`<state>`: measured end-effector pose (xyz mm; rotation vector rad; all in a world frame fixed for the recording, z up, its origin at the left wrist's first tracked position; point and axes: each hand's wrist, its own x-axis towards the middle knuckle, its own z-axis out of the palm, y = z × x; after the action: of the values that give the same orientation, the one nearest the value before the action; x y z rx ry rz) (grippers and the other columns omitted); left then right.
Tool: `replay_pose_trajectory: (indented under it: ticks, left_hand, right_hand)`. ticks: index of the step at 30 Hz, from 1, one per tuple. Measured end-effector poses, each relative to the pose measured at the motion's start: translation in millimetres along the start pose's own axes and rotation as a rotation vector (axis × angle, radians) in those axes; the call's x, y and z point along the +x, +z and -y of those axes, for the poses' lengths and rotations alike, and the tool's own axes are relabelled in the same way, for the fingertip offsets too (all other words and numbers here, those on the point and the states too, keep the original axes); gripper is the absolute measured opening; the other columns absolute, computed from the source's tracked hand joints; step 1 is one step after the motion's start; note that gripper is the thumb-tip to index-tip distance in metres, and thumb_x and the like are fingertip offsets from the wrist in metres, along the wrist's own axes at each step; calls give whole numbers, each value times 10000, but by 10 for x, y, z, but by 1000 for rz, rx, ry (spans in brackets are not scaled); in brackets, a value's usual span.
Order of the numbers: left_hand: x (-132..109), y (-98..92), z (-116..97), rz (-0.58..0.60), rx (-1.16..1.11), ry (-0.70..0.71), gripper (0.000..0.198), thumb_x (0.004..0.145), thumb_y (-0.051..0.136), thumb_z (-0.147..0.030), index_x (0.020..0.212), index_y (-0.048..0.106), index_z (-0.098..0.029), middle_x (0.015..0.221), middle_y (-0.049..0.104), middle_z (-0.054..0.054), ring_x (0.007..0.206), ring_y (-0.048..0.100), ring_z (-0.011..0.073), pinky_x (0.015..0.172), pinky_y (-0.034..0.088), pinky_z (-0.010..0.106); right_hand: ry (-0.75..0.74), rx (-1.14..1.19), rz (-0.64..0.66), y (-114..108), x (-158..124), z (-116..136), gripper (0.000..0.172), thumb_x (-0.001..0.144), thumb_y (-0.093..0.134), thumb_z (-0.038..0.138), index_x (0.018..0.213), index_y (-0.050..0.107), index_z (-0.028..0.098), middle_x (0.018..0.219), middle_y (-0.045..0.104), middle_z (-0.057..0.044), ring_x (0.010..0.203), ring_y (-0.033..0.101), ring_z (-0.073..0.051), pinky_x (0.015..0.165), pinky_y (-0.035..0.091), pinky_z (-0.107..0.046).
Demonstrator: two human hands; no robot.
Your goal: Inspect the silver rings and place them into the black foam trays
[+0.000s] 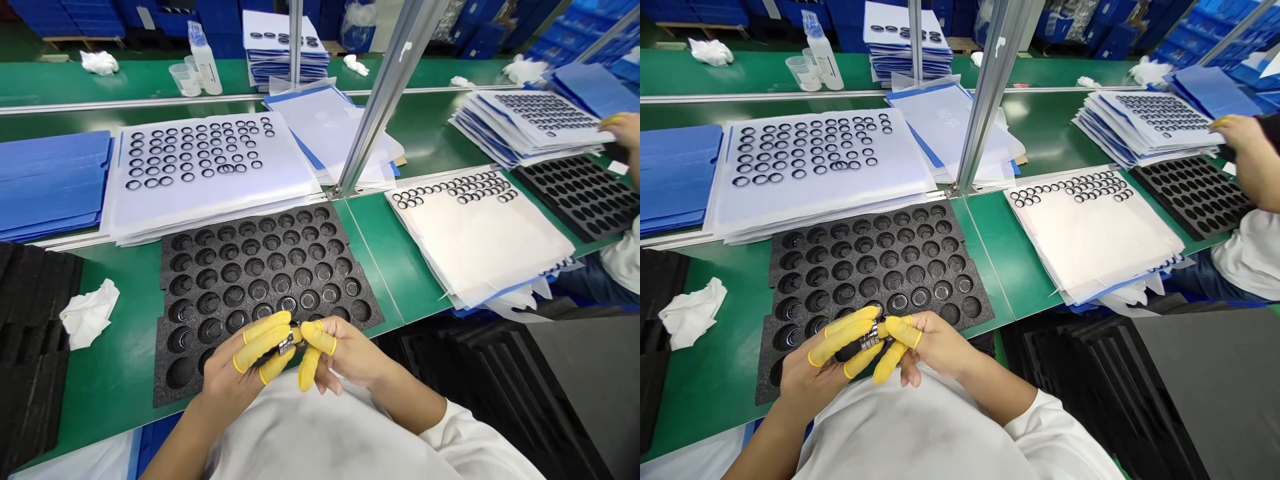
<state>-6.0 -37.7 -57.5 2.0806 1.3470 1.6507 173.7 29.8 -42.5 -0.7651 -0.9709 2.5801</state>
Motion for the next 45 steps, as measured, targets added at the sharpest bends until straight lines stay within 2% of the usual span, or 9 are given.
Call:
replay_pose_trajectory:
  ticks: [5,10,17,22,27,33,38,41,45]
  left_hand:
    - [22,-9,-27,47,-40,-30,468,913,707,-155,1362,613,-246,1027,815,47,878,801,195,838,673,290]
    - [49,-36,-39,61,-37,-26,460,928,697,-199,1377,608,-247,1073,815,58,864,806,201,782,684,285]
    - [-45,-42,-10,83,-83,-49,525,916,711,-195,1420,587,-272,1143,801,80,1002,790,232,853,671,301]
    - [-208,-117,35,248,-305,-358,577,945,674,-334,1495,512,-273,1306,732,143,1136,743,277,955,632,372]
    - [-107,-118,-49,263,-461,-478,657,960,635,-417,1562,418,-271,1165,787,122,1005,779,250,905,638,348]
    - [35,-35,-147,192,-363,-531,528,861,776,-359,1365,669,-244,898,813,43,691,736,174,675,632,255]
    - [73,-31,-133,209,-380,-592,544,807,829,-344,1326,700,-245,1003,822,69,788,766,223,710,643,297]
    - [97,-29,-129,200,-379,-593,493,810,827,-338,1282,731,-235,938,828,58,746,765,216,687,643,289]
    - [110,-25,-135,169,-359,-567,479,797,838,-303,1264,743,-258,902,829,36,708,762,202,652,637,266]
  right_hand:
    - [30,-45,79,45,4,40,597,791,722,698,680,648,117,496,647,16,307,443,-28,392,406,-155]
    - [101,-121,155,52,-21,104,552,789,758,639,897,744,98,607,717,-16,411,599,-67,453,460,-157]
    - [89,-186,154,54,-21,109,587,816,728,641,1045,765,101,594,714,-13,419,630,-98,455,481,-184]
    - [-83,-329,55,86,-61,140,555,856,699,623,1060,777,114,693,755,-42,412,612,-81,465,484,-182]
    - [-338,-603,-12,90,-66,126,505,919,629,616,1065,793,161,685,748,-30,521,683,-117,598,563,-218]
    - [-502,-835,-17,61,-72,135,542,994,492,623,992,808,183,685,755,-68,594,688,-143,655,566,-240]
    - [-605,-986,-5,-53,-46,143,525,999,491,613,948,811,199,745,761,-83,647,692,-159,653,538,-254]
    - [-675,-1067,0,-111,-27,150,525,993,508,610,884,810,195,721,741,-82,660,681,-157,672,518,-248]
    - [-608,-1024,20,-94,-70,226,471,972,568,591,946,809,187,770,747,-81,691,685,-156,684,525,-239]
